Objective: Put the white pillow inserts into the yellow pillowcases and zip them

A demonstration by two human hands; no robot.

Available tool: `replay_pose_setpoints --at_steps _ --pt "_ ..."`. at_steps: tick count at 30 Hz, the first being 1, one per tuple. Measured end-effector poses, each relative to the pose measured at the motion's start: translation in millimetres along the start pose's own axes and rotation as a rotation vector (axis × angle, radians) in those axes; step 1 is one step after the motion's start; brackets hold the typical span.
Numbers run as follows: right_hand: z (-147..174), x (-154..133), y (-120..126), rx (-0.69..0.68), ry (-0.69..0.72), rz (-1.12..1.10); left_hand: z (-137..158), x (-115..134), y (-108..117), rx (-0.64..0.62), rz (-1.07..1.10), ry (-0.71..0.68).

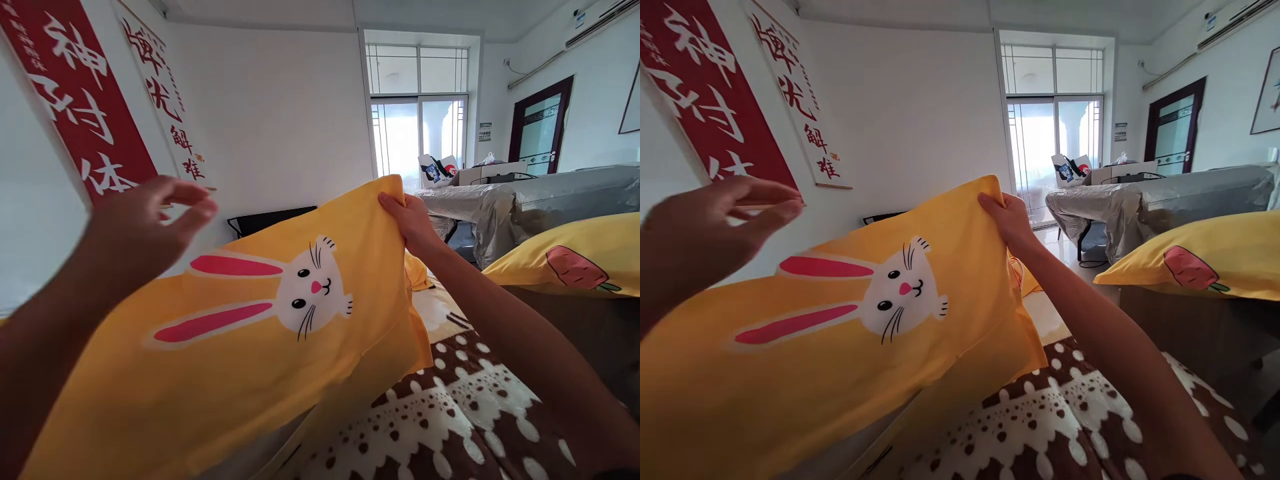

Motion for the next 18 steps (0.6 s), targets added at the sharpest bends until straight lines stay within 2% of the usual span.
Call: replay_pose_setpoints --at_steps 2,5,8,10,13,16,18 --pt "0 -3 -2 -0.016 0.031 0.004 -3 45 -23 -0.069 0.118 -0.115" --pt "1 -10 -1 -0.028 0.057 0.012 -6 111 -66 -0.259 0.236 -0.254" --pt "3 -11 7 -0.012 0.048 0.024 -8 144 -95 -0.394 0.298 -0.293" --pt "9 -2 14 -0.033 0.002 0.01 -9 149 -105 -0.441 0.349 -0.289" --pt "29 29 18 -0.215 -0.108 -0.056 -13 142 -111 -0.453 0.402 -0.249" --pt "69 81 19 -0.481 -0.261 -0.075 -20 130 -112 -0.415 0.405 -0.187" --pt "100 127 25 -0.594 -0.413 -0.033 -27 123 -114 -0.409 0.424 -0.145"
Point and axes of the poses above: each hand's wrist, its own z-axis away from the middle knuckle, its own y-axis out of the back of the hand, x = y × z, the point moved 8 cm from there along -z, towards the middle knuckle, and after that the axes turned 2 degrees about -x, right-handed, at the moved point
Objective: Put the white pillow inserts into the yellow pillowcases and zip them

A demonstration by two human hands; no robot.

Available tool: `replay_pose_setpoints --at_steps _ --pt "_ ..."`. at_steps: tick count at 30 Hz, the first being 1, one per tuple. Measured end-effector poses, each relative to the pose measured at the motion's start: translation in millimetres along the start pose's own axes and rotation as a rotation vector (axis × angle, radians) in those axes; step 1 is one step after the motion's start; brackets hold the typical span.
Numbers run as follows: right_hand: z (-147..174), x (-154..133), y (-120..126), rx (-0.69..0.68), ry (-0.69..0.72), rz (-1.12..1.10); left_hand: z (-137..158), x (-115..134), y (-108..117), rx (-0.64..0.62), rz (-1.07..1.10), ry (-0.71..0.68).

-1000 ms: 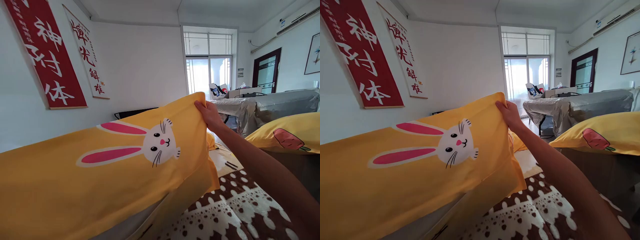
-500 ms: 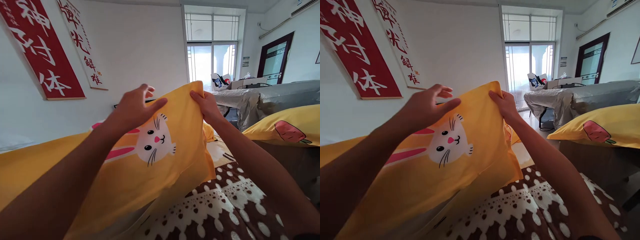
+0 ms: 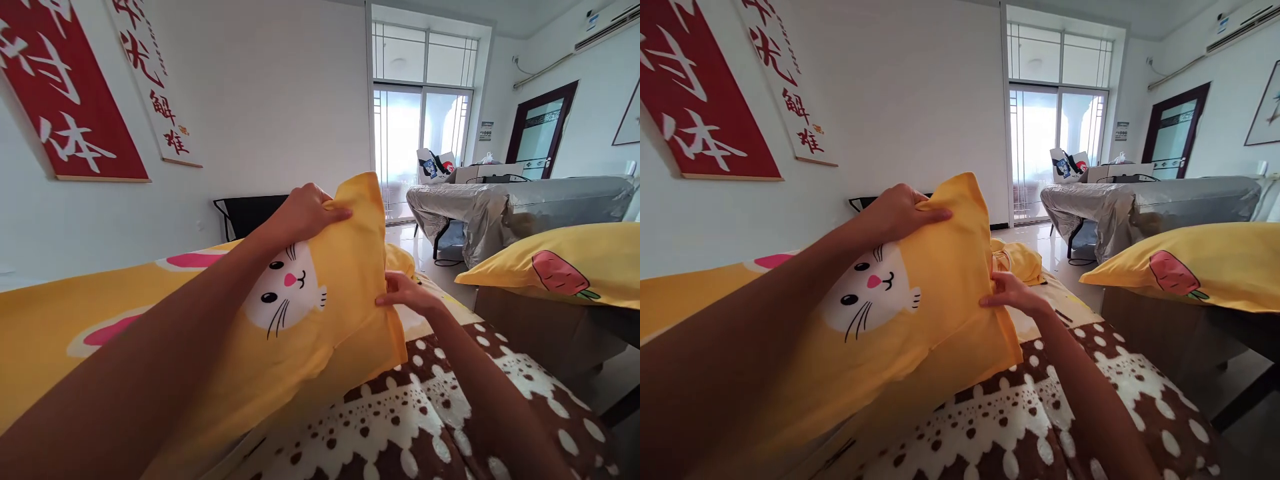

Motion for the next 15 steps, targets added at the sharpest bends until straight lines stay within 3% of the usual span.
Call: replay_pose_setpoints --at_steps 3,6,11,15 --pt "16 79 3 -0.019 -0.208 0.019 -8 -13 -1 -0.011 0.056 0.048" --pt "28 131 5 -0.036 -0.281 0.032 -16 -27 -7 -0.041 0.092 0.108" --pt "37 174 8 -0.104 -0.345 0.292 -26 -40 -18 -0.068 0.221 0.154" --pt "40 187 8 -0.144 -0.388 0.275 -31 -44 -26 -0.122 0.272 0.173"
Point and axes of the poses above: each hand's wrist, its own z-axis away from the middle knuckle, its own y-axis out of the back of the hand, x = y × z, the point moved 8 cm from there along -z, towards the middle knuckle, and after that the axes turned 2 degrees about -x, right-handed, at the moved point
